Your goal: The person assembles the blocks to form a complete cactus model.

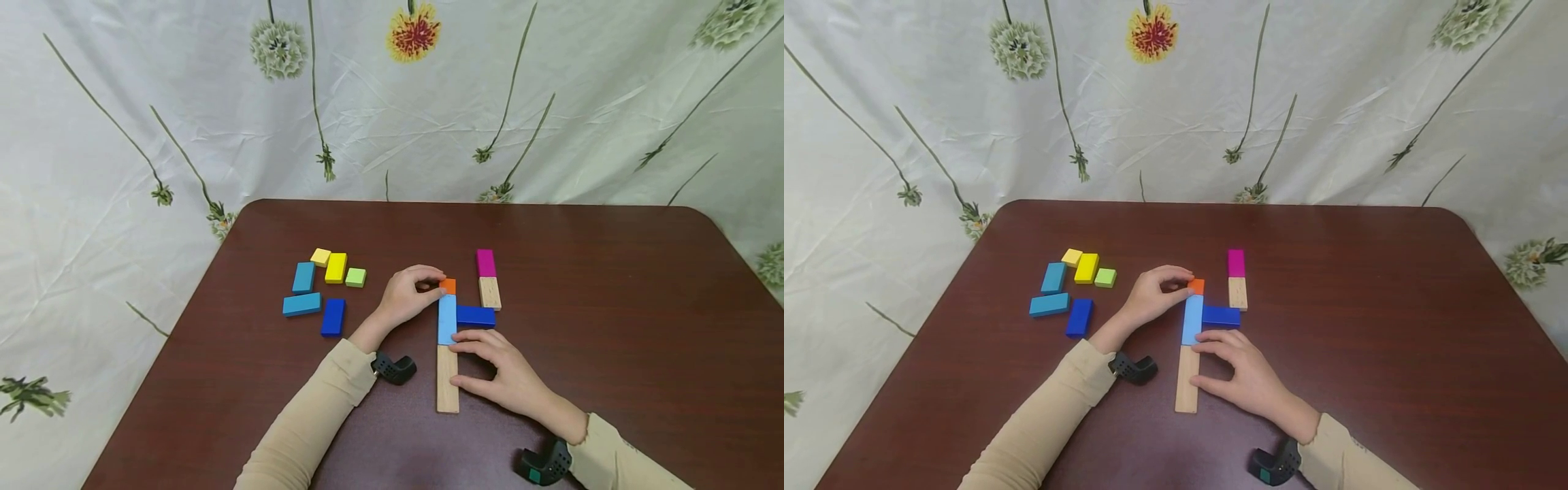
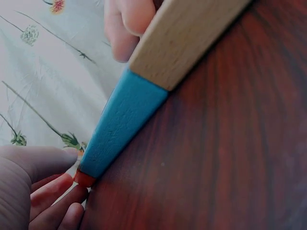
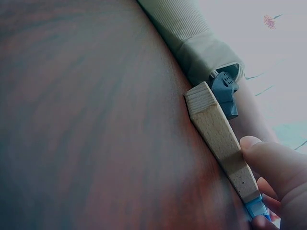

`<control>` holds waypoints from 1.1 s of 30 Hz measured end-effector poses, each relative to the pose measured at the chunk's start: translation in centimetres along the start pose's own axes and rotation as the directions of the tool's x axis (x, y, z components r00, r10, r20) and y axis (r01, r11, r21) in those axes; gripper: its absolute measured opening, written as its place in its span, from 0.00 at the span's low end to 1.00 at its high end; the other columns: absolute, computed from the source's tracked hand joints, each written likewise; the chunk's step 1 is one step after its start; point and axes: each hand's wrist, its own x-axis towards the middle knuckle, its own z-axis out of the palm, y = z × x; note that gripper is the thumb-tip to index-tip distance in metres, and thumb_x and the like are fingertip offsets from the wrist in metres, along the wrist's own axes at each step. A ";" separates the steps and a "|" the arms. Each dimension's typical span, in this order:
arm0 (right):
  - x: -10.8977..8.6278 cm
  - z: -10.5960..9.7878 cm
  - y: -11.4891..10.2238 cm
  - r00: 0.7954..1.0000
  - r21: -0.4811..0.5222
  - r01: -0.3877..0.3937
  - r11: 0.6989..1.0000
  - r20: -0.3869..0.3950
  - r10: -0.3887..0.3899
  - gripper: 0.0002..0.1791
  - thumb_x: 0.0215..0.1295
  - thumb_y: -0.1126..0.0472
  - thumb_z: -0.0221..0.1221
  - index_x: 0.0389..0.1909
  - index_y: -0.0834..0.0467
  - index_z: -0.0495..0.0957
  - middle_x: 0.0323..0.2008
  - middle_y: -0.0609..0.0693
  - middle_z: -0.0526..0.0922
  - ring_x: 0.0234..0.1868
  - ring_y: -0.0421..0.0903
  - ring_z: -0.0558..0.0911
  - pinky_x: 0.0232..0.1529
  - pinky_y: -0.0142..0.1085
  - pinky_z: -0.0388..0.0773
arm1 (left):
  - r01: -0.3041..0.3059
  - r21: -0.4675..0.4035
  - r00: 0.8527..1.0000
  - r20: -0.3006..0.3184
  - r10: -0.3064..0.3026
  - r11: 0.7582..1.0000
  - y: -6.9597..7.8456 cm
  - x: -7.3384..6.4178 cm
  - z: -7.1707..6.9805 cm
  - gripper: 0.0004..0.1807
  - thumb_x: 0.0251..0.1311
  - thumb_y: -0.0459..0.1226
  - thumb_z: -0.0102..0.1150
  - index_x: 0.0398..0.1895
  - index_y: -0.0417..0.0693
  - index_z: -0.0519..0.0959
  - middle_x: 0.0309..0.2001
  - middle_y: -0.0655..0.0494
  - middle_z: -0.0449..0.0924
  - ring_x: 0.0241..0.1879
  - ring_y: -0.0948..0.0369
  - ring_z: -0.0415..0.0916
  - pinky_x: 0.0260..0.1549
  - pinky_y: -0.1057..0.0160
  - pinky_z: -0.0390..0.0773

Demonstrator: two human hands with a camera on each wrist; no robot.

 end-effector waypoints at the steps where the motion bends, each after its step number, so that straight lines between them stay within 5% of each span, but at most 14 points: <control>1: 0.0 0.0 0.0 1.000 -0.001 0.001 1.000 -0.001 -0.001 0.23 0.51 0.50 0.70 0.50 0.48 0.80 0.54 0.41 0.75 0.56 0.43 0.71 0.52 0.44 0.71 | 0.000 0.002 1.000 -0.004 0.000 1.000 0.0 0.0 0.0 0.13 0.57 0.37 0.64 0.45 0.43 0.83 0.48 0.55 0.80 0.44 0.62 0.77 0.41 0.69 0.77; 12: -0.1 0.1 0.0 1.000 -0.015 0.007 1.000 -0.011 -0.007 0.23 0.51 0.51 0.70 0.50 0.47 0.80 0.54 0.40 0.75 0.56 0.42 0.71 0.52 0.43 0.71 | -0.021 0.051 0.999 -0.047 0.023 0.998 0.7 -0.2 -1.5 0.13 0.59 0.37 0.62 0.46 0.42 0.82 0.46 0.54 0.80 0.42 0.60 0.77 0.41 0.66 0.78; 19: -0.1 0.1 0.0 1.000 -0.014 0.007 1.000 -0.013 -0.007 0.23 0.51 0.51 0.70 0.50 0.48 0.80 0.54 0.40 0.76 0.55 0.42 0.71 0.51 0.44 0.72 | -0.026 -0.038 0.988 -0.152 0.020 0.999 1.1 -0.4 -5.3 0.14 0.58 0.38 0.63 0.47 0.41 0.82 0.42 0.53 0.82 0.38 0.59 0.78 0.40 0.60 0.79; 26: -0.1 0.2 0.0 1.000 -0.009 0.003 1.000 -0.010 -0.003 0.23 0.51 0.51 0.70 0.50 0.47 0.80 0.54 0.41 0.76 0.56 0.43 0.71 0.51 0.44 0.71 | -0.025 -0.118 0.985 -0.173 0.004 0.993 1.6 -1.3 -9.6 0.16 0.56 0.36 0.65 0.47 0.41 0.82 0.42 0.51 0.82 0.37 0.57 0.79 0.38 0.57 0.78; 33: -0.1 0.1 0.0 1.000 -0.011 0.004 1.000 -0.012 -0.004 0.23 0.51 0.51 0.70 0.50 0.47 0.80 0.54 0.40 0.75 0.56 0.42 0.71 0.52 0.43 0.71 | -0.005 -0.113 0.959 -0.282 -0.028 0.994 3.5 -2.6 -13.3 0.15 0.55 0.30 0.64 0.46 0.34 0.81 0.42 0.39 0.81 0.39 0.54 0.79 0.40 0.63 0.77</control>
